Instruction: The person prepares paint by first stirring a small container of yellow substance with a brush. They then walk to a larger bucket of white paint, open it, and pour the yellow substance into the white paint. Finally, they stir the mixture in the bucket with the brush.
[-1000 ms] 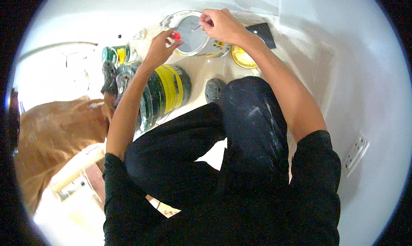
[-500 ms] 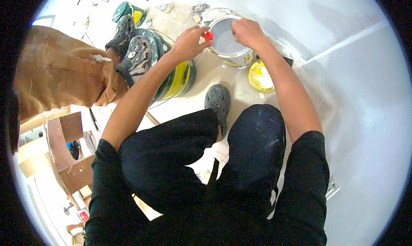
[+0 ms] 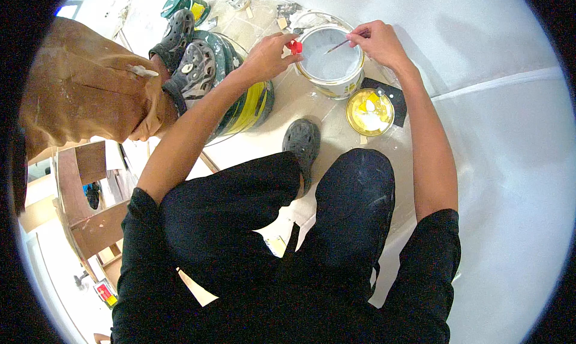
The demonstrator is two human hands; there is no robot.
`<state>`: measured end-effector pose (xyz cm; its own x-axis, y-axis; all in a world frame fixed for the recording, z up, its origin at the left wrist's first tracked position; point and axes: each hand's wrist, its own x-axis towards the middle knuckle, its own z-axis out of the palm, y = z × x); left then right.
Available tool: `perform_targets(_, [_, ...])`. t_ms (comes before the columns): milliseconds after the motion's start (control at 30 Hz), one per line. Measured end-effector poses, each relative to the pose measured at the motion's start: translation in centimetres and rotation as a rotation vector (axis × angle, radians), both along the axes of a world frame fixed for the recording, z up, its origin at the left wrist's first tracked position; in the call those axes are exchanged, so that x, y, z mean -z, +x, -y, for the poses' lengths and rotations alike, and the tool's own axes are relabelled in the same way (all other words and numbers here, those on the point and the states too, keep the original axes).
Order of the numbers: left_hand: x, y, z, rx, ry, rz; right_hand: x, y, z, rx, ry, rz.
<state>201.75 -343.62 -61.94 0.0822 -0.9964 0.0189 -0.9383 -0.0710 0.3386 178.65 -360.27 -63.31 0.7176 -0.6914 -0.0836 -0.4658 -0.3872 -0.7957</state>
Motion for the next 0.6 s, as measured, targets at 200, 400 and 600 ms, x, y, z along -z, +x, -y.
perform_targets(200, [-1.3, -0.2, 0.2, -0.036, 0.122, 0.019, 1.5, 1.5, -0.6, -0.061, -0.183, -0.05])
perform_targets(400, [-0.7, -0.1, -0.4, -0.016, 0.005, 0.013, 5.0, 3.8, -2.0, -0.257, -0.525, -0.144])
perform_targets(600, [-0.3, 0.5, -0.2, -0.059, 0.046, -0.12, 2.2, 0.3, -0.6, -0.043, -0.165, 0.067])
